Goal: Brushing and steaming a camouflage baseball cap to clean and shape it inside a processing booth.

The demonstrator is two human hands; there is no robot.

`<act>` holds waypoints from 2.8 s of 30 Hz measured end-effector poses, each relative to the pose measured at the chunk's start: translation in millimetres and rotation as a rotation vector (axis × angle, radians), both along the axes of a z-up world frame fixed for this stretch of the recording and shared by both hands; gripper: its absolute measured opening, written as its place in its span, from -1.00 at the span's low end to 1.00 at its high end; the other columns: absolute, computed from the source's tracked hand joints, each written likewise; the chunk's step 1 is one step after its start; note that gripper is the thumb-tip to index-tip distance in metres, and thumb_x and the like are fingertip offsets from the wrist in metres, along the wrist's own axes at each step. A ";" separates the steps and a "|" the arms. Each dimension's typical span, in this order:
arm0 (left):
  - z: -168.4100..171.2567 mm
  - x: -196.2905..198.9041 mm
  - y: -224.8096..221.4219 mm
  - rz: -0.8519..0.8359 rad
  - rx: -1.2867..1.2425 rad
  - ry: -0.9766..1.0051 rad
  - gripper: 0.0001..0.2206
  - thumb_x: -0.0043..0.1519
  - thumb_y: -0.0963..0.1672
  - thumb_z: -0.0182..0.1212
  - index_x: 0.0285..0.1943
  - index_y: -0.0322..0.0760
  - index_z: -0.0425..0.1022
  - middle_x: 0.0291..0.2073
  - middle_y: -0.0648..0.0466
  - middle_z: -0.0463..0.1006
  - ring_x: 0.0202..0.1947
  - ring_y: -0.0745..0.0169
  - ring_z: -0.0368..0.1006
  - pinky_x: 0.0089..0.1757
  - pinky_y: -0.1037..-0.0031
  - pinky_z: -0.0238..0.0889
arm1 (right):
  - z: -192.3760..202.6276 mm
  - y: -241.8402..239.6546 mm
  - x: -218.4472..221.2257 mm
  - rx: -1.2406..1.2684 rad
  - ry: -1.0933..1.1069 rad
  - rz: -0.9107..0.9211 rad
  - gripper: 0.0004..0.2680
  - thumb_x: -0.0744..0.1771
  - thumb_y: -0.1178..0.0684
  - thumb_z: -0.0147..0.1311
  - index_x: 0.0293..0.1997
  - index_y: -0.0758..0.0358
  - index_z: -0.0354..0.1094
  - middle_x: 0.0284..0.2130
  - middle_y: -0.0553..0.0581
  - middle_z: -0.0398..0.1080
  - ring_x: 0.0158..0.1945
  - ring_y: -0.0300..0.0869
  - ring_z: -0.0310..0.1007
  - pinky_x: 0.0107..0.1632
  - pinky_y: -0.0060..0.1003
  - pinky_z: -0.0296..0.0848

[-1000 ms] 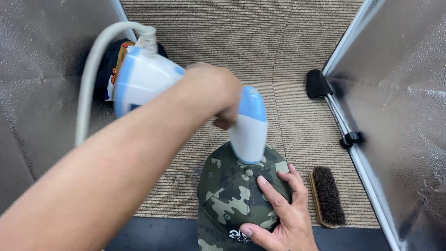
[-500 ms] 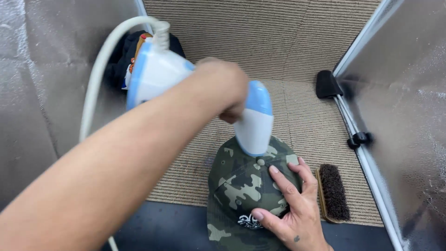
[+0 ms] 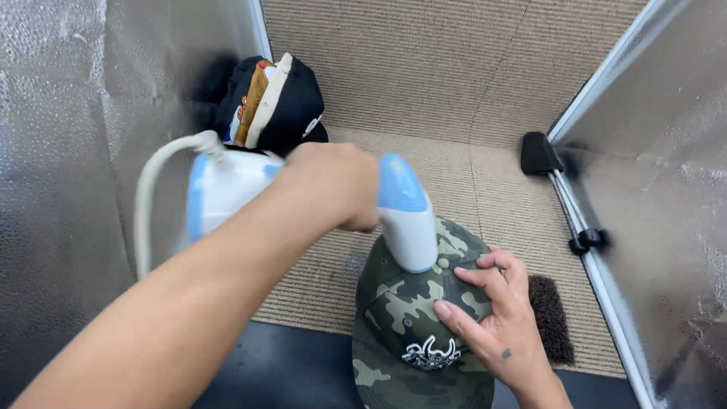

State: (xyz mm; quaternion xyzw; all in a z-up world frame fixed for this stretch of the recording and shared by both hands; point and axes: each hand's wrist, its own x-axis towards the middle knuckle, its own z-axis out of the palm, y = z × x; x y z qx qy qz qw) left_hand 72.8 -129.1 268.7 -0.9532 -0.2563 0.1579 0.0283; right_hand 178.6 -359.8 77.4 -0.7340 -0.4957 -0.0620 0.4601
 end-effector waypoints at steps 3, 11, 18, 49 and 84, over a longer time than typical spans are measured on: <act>13.1 31.1 -1.4 -0.023 0.039 0.061 -0.56 0.11 -0.01 0.23 0.21 -0.04 0.53 0.12 0.15 0.56 0.07 0.03 0.53 -0.01 0.14 0.41 | 4.0 -0.1 -2.6 -0.035 0.054 -0.020 -0.69 0.21 -0.10 0.33 -0.06 0.17 0.46 0.14 0.17 0.11 0.38 0.04 0.10 0.40 0.07 0.13; 1.0 61.9 32.8 0.064 -0.098 0.217 -0.57 0.03 -0.06 0.21 0.13 -0.10 0.57 0.00 0.05 0.61 -0.04 -0.05 0.55 -0.02 0.16 0.35 | 22.4 5.2 -6.8 -0.163 0.096 -0.091 -0.65 0.19 -0.13 0.30 -0.02 0.15 0.40 0.38 0.18 0.20 0.50 0.05 0.09 0.39 0.06 0.09; -44.5 -31.6 61.4 0.304 -0.388 -0.026 -0.52 -0.04 0.04 0.39 0.04 -0.18 0.60 -0.11 -0.02 0.66 -0.21 -0.01 0.55 -0.24 0.24 0.34 | 27.3 5.6 -1.0 -0.262 0.103 -0.104 -0.60 0.15 -0.22 0.27 -0.03 0.12 0.39 0.29 0.15 0.25 0.43 0.00 0.15 0.36 0.07 0.14; -165.3 -153.7 -59.1 1.038 -1.537 -0.677 -0.54 0.19 -0.01 0.30 0.24 -0.24 0.44 -0.60 -0.14 0.42 -0.64 0.04 0.41 -0.50 0.29 0.33 | 81.0 39.8 1.2 -0.533 0.398 -0.089 -0.54 0.20 -0.18 0.16 0.25 -0.11 0.42 0.44 -0.11 0.19 0.53 -0.24 0.04 0.49 -0.14 -0.01; -175.9 -118.1 12.1 0.881 -1.468 -0.516 -0.48 0.09 -0.03 0.42 0.11 -0.44 0.38 -0.55 -0.18 0.45 -0.60 -0.01 0.44 -0.49 0.23 0.45 | 80.8 38.1 1.9 -0.544 0.398 -0.086 -0.54 0.20 -0.20 0.14 0.26 -0.12 0.42 0.44 -0.12 0.17 0.52 -0.23 0.06 0.45 -0.09 0.10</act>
